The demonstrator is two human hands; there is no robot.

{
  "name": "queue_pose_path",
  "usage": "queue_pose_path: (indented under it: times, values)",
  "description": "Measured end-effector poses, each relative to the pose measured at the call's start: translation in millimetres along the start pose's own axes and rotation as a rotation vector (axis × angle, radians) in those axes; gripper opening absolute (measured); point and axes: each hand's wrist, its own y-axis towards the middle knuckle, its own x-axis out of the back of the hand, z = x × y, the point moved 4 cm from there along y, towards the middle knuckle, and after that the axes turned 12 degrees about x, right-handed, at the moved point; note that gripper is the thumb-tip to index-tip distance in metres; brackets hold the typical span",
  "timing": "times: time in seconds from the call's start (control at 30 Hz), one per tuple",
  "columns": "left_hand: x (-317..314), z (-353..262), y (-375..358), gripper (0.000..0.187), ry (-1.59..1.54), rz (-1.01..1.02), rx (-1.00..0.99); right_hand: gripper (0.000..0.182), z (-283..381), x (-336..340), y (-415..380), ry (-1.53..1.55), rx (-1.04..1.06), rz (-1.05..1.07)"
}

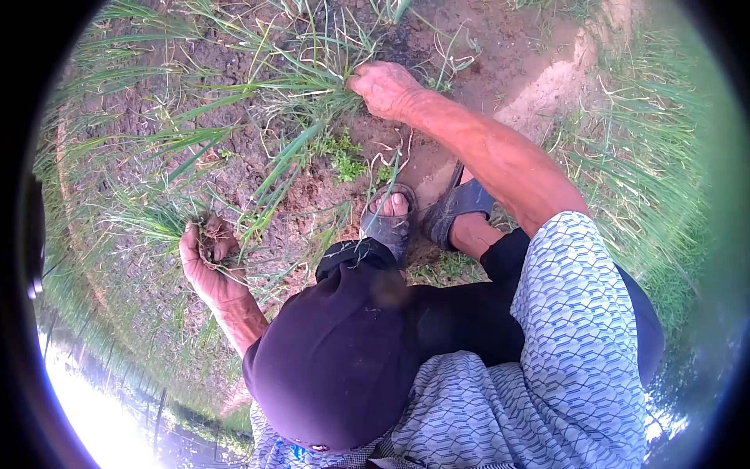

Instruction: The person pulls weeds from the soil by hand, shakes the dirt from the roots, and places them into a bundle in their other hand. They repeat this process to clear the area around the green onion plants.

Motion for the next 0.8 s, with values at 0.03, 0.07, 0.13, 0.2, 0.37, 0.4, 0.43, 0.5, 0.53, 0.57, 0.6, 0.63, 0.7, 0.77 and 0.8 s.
queue_pose_path:
  times: [0.03,0.07,0.13,0.2,0.37,0.4,0.43,0.5,0.53,0.57,0.6,0.63,0.7,0.77,0.8]
  values:
    - [1,-1,-1,0.013,0.005,-0.005,-0.004,0.033,-4,-3,0,0.031,0.044,0.019]
    - [2,-1,-1,0.013,0.008,-0.012,-0.007,0.034,-6,-7,-2,0.063,0.089,0.042]
    - [3,0,-2,0.013,-0.009,0.0,0.002,0.035,-1,-10,-10,0.103,0.127,0.225]
    - [6,0,-1,0.012,-0.049,0.048,0.02,0.034,12,1,-19,0.199,0.143,0.343]
    - [18,-3,4,0.015,-0.004,0.132,0.065,0.036,-8,18,-25,0.684,-0.567,-0.031]
    - [15,-2,3,0.013,-0.027,0.11,0.054,0.033,-13,14,-25,0.789,-0.622,-0.185]
    - [12,-1,2,0.012,-0.049,0.087,0.043,0.029,-21,7,-26,0.893,-0.676,-0.341]
    - [9,0,1,0.012,-0.051,0.079,0.036,0.024,-28,-15,-19,1.024,-0.784,-0.407]
    - [8,0,1,0.012,-0.052,0.076,0.034,0.021,-29,-23,-16,1.089,-0.838,-0.442]
    - [8,0,2,0.012,-0.054,0.062,0.024,0.025,-30,-32,-15,1.16,-0.917,-0.432]
    - [10,0,2,0.012,-0.057,0.047,0.015,0.029,-26,-35,-11,1.231,-0.996,-0.419]
    - [11,0,3,0.013,-0.06,0.031,0.007,0.034,-23,-37,-8,1.301,-1.077,-0.404]
    - [9,-1,1,0.013,-0.033,0.024,0.01,0.032,-19,-35,-4,1.263,-1.089,-0.331]
    - [10,-1,0,0.013,-0.018,0.02,0.01,0.02,-18,-30,1,1.042,-0.949,-0.224]
    - [11,-1,1,0.013,-0.015,0.018,0.01,0.022,-18,-26,3,0.987,-0.91,-0.161]
